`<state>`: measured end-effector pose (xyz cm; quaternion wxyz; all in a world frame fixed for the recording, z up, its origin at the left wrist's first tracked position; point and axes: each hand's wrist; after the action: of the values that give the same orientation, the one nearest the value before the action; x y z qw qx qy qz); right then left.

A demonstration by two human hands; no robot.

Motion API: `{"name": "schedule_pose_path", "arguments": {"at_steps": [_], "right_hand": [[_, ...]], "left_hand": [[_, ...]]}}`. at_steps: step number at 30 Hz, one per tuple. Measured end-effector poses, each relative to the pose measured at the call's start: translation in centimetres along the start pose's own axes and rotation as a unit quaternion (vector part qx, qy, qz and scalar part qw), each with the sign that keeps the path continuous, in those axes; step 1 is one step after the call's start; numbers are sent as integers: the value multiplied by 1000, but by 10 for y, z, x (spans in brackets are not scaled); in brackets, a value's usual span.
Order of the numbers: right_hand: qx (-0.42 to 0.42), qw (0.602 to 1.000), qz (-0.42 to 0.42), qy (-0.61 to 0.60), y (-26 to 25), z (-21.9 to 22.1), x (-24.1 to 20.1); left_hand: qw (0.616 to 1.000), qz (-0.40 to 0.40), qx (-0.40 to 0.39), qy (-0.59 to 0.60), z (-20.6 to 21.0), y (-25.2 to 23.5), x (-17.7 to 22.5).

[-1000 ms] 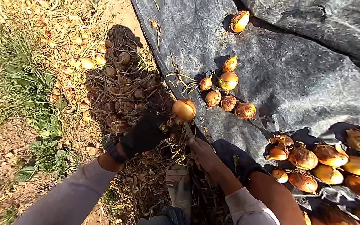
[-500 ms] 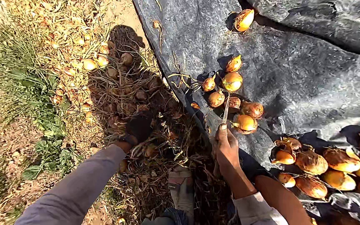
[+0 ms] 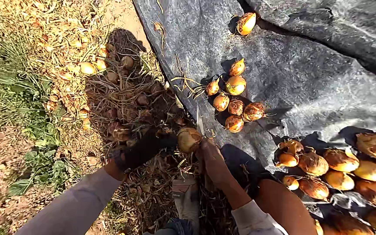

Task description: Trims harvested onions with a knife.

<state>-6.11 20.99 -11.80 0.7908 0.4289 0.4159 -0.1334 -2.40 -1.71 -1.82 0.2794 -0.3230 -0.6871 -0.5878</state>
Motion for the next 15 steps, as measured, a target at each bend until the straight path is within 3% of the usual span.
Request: {"name": "schedule_pose_path", "arguments": {"at_steps": [3, 6, 9, 13, 15], "right_hand": [[-18, 990, -54, -128, 7, 2, -6], [-59, 983, -60, -166, 8, -2, -8], [-121, 979, -22, -162, 7, 0, -11], [-193, 963, -30, -184, 3, -8, -4], [-169, 970, -22, -173, 2, -7, 2]], "left_hand": [[991, -9, -71, 109, 13, 0, 12], [984, -38, -102, 140, 4, -11, 4], [999, -2, 38, 23, 2, -14, 25], [976, 89, 187, -72, -2, -27, 38], [961, 111, 223, -119, -11, -32, 43]]}}
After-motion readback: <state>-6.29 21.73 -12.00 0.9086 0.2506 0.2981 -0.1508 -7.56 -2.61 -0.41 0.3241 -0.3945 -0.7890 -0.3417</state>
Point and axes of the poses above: each hand's wrist, its own y-axis away from the middle knuckle, its own z-axis out of the palm, x = y × z, and after that the axes turned 1 degree about y, right-handed
